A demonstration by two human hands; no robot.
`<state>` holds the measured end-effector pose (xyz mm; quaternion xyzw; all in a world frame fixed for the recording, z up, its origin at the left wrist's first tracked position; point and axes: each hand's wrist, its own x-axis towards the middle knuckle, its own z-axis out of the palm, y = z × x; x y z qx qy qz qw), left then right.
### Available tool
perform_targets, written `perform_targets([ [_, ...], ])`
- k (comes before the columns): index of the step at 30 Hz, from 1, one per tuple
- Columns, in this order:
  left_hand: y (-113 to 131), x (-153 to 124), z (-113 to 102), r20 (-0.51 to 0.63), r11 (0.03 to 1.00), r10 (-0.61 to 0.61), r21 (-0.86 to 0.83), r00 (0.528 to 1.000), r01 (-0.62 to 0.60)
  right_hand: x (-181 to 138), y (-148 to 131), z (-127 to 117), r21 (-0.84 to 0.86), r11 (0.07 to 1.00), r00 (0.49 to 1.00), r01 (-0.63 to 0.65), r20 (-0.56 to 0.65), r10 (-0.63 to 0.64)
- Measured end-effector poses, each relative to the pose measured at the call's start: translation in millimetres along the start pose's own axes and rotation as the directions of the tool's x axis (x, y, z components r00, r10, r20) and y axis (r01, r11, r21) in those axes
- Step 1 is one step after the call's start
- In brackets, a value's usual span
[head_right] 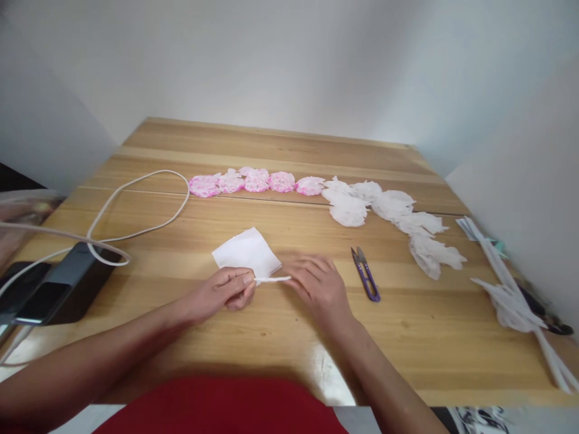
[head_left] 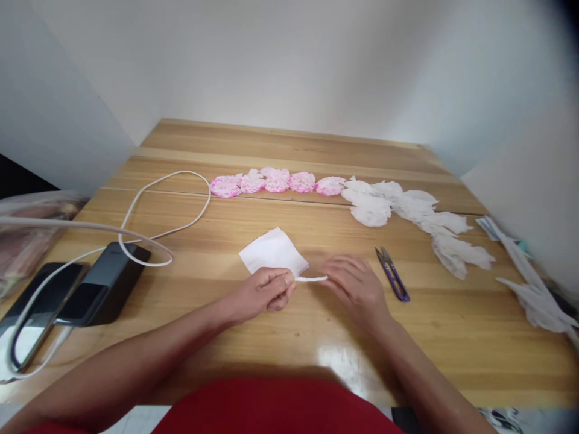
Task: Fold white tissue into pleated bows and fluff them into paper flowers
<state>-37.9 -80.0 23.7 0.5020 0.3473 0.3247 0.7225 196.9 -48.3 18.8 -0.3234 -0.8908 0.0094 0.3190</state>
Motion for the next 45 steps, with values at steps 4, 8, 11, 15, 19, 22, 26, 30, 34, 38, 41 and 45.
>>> perform_targets([
  [4, -1.8, 1.0, -1.4, -0.036, 1.0, 0.003, 0.01, 0.999, -0.003, -5.2, -0.2, -4.4, 0.111, 0.994, 1.0, -0.002, 0.03, -0.001],
  [8, -3.4, 2.8, -3.5, -0.049, 0.998, -0.006, 0.069, 0.999, 0.009, -11.8, -10.8, -15.9, 0.302, 0.934, 0.981, -0.192, 0.088, 0.173],
  [11, -5.8, 3.6, -2.7, -0.083, 0.983, -0.006, 0.18, 0.997, 0.021, -12.7, -23.2, -20.4, 0.512, 0.759, 0.913, -0.402, 0.169, 0.37],
  [15, -9.8, 1.0, 4.4, -0.062, 0.901, 0.023, 0.433, 0.998, 0.006, -7.4, -38.7, -22.0, 0.693, 0.552, 0.878, -0.464, 0.275, 0.393],
  [19, -6.9, -7.3, 14.1, 0.167, 0.893, -0.023, 0.447, 0.986, -0.055, 0.6, -40.9, -19.9, 0.681, 0.619, 0.921, -0.39, 0.278, 0.274],
  [22, -1.1, -12.1, 15.9, 0.291, 0.969, -0.104, 0.245, 0.951, 0.031, -1.0, -30.2, -16.8, 0.43, 0.863, 0.961, -0.266, 0.194, 0.199],
  [26, 1.9, -10.0, 10.1, 0.194, 0.996, -0.075, 0.058, 0.978, 0.065, -12.9, -17.3, -12.8, 0.151, 0.988, 0.994, -0.019, 0.105, 0.003],
  [30, -0.9, -4.1, 4.0, 0.118, 0.997, -0.032, 0.075, 0.993, 0.024, -21.6, -20.3, -12.1, 0.105, 0.994, 0.989, 0.008, 0.146, -0.024],
  [34, -3.9, -1.5, 1.3, 0.07, 0.988, -0.032, 0.152, 0.997, 0.021, -24.3, -20.8, -16.6, 0.084, 0.995, 0.988, -0.056, 0.147, 0.044],
  [38, -7.2, -1.0, -0.7, 0.063, 0.968, -0.038, 0.25, 0.997, 0.021, -25.4, -17.1, -28.5, 0.076, 0.984, 0.978, -0.158, 0.15, 0.146],
  [41, -11.8, -0.3, -0.4, -0.009, 0.869, 0.022, 0.495, 1.0, -0.015, -23.7, -26.2, -36.3, 0.239, 0.914, 0.936, -0.329, 0.207, 0.283],
  [45, -16.1, -2.9, 7.1, -0.022, 0.655, 0.076, 0.755, 0.997, -0.033, -18.3, -44.9, -30.5, 0.593, 0.68, 0.899, -0.431, 0.344, 0.27],
])
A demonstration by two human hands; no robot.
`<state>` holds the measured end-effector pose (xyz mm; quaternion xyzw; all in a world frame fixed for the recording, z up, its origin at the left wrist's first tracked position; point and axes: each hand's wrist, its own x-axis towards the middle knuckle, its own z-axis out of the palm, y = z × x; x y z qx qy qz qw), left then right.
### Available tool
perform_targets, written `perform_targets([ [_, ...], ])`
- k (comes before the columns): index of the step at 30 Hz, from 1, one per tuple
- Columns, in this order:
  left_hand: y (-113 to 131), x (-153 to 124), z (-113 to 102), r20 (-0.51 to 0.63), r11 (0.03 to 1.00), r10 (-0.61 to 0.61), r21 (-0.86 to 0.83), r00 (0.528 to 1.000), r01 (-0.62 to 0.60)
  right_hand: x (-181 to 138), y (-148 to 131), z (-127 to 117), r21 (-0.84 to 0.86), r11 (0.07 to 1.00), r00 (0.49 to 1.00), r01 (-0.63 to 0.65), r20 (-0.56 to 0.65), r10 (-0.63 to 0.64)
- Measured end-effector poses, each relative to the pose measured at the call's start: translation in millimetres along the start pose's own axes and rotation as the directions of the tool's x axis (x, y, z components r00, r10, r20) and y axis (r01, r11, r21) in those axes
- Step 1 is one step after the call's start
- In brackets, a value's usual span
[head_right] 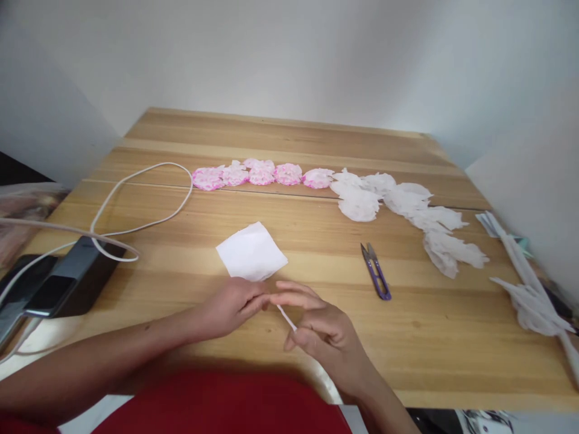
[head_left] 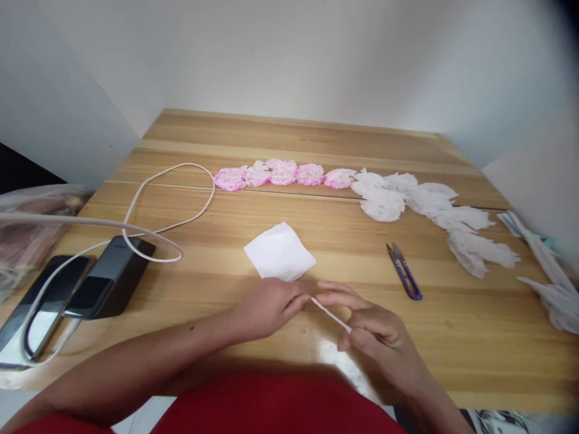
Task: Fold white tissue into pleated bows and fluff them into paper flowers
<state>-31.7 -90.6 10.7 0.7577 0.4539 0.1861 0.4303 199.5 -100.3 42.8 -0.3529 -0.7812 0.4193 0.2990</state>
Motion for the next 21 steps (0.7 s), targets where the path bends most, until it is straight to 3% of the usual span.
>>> perform_targets([
  [3, 9.9, -5.1, 0.4, 0.131, 0.994, 0.107, -0.016, 0.986, -0.105, 7.8, 3.3, 7.7, 0.114, 0.994, 0.997, -0.005, -0.072, 0.013],
  [6, 19.4, -9.1, -5.5, 0.246, 0.965, 0.227, -0.187, 0.942, -0.183, 14.0, 11.3, 4.4, -0.09, 0.996, 0.983, 0.025, -0.18, -0.041],
  [9, 20.3, -9.8, -10.3, 0.243, 0.901, 0.239, -0.416, 0.94, -0.122, 14.1, 18.9, -1.5, -0.363, 0.923, 0.967, 0.127, -0.161, -0.197],
  [13, 11.4, -7.2, -9.7, 0.202, 0.77, 0.129, -0.637, 0.971, 0.031, 6.9, 27.1, -3.6, -0.559, 0.785, 0.93, 0.268, -0.062, -0.362],
  [17, 2.9, -2.2, -9.4, 0.138, 0.79, 0.061, -0.612, 0.989, 0.036, -1.9, 26.5, -7.5, -0.565, 0.806, 0.96, 0.174, -0.085, -0.267],
  [21, -4.6, 3.8, -10.4, 0.038, 0.893, 0.029, -0.451, 0.999, -0.009, -7.7, 14.0, -13.3, -0.334, 0.942, 0.995, -0.008, -0.098, -0.026],
])
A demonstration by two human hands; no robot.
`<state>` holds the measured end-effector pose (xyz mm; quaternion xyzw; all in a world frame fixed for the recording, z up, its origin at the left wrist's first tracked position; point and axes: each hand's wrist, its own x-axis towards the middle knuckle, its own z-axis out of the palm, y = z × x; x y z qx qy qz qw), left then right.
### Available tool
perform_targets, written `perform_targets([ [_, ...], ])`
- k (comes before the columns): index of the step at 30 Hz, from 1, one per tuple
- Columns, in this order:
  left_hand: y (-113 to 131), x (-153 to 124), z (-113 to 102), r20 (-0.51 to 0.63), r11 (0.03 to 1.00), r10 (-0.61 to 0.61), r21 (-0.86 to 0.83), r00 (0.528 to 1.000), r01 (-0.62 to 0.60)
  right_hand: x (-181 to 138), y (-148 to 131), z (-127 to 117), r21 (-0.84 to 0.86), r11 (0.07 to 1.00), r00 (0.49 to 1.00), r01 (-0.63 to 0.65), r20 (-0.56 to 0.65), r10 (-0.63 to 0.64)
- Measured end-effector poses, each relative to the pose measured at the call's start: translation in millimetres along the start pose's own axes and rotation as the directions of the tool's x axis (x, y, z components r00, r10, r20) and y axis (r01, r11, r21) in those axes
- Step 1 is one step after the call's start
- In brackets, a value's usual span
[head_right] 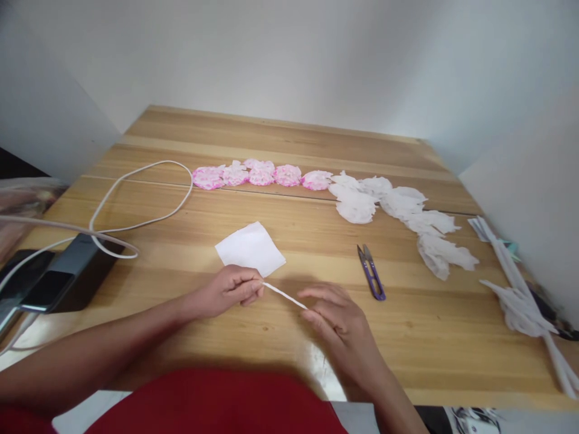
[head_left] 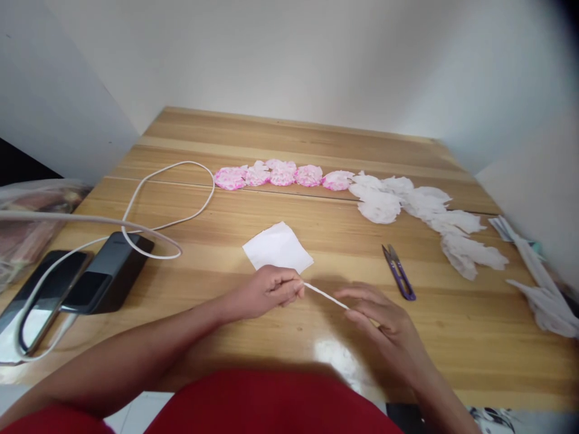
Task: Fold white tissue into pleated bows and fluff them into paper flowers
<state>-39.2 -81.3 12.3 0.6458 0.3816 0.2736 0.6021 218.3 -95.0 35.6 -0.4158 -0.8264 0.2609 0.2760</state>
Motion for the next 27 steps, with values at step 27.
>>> perform_targets([
  [27, -3.1, -2.3, 5.1, -0.058, 0.903, 0.159, 0.412, 0.986, -0.121, -3.3, -5.8, 5.5, 0.069, 0.995, 0.997, -0.071, 0.036, 0.069],
])
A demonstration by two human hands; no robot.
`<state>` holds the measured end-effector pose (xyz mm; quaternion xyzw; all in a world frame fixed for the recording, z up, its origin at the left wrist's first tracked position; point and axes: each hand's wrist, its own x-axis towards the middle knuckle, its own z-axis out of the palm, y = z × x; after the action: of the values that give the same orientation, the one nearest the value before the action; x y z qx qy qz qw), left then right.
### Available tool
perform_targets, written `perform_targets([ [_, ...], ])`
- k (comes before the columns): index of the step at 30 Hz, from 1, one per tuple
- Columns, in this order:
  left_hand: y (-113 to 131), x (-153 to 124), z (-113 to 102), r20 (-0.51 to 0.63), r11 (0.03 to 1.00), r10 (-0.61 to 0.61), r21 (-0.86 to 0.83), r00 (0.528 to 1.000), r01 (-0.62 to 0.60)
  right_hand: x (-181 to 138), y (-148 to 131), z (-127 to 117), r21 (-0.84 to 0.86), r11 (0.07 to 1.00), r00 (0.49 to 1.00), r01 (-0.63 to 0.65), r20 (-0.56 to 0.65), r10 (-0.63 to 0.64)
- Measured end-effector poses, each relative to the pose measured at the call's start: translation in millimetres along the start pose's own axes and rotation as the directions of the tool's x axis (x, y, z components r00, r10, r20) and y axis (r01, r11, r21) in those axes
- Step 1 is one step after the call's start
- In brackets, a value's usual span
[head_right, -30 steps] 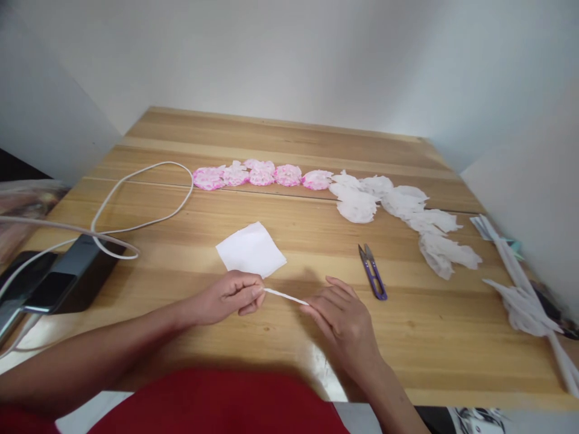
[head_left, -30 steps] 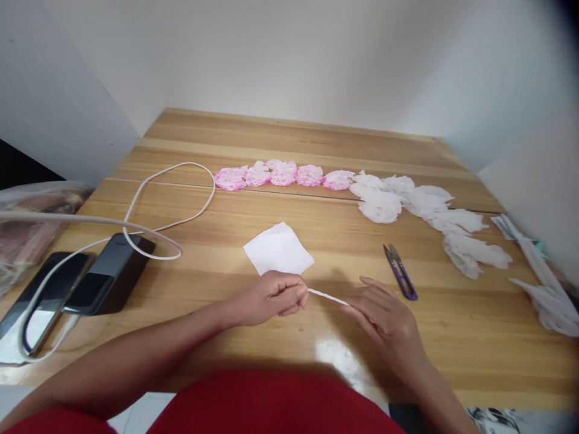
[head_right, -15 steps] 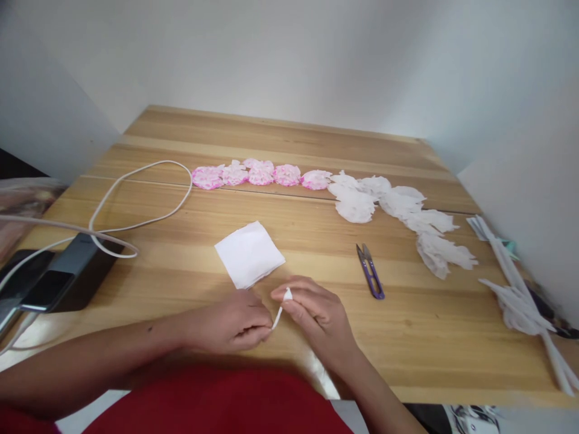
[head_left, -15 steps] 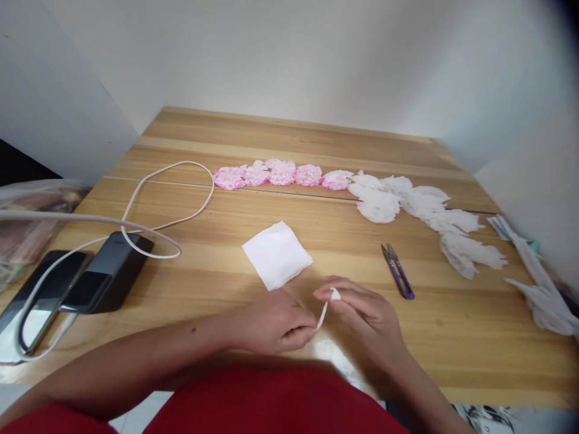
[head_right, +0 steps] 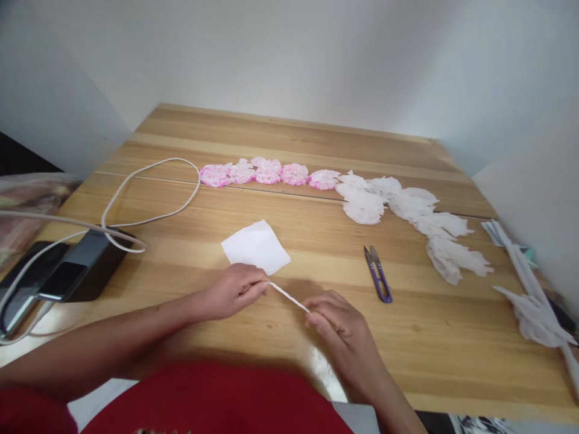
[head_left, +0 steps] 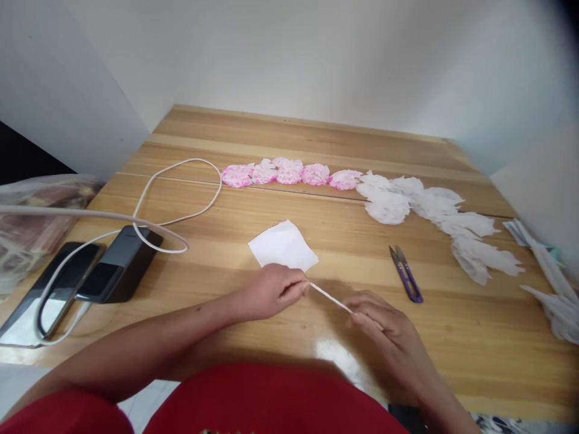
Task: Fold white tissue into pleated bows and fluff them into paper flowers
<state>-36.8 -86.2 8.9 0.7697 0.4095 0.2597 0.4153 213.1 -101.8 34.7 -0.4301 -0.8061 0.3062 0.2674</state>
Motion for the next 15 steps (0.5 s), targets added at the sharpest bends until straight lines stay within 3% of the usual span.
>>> perform_targets([
  [3, -0.2, 0.6, 3.5, 0.003, 0.964, 0.025, 0.266, 1.0, -0.025, 0.3, -6.0, 1.7, 0.267, 0.953, 0.989, -0.144, 0.077, 0.128],
  [5, 3.4, -1.3, 5.3, 0.066, 0.958, 0.031, 0.281, 0.997, -0.049, 4.0, -8.6, 7.0, 0.418, 0.896, 0.989, -0.15, 0.071, 0.132],
  [7, 8.7, -4.1, 6.7, 0.143, 0.975, 0.086, 0.191, 0.986, -0.113, 9.8, -10.6, 13.0, 0.482, 0.868, 0.992, -0.122, 0.03, 0.123],
  [11, 16.5, -8.0, 6.0, 0.258, 0.974, 0.214, -0.13, 0.942, -0.185, 20.6, -10.8, 18.7, 0.232, 0.969, 0.993, -0.085, -0.059, 0.101],
  [15, 14.1, -7.0, -1.0, 0.197, 0.94, 0.142, -0.335, 0.97, -0.07, 20.2, 1.0, 18.0, -0.118, 0.984, 0.984, 0.133, -0.107, -0.145],
])
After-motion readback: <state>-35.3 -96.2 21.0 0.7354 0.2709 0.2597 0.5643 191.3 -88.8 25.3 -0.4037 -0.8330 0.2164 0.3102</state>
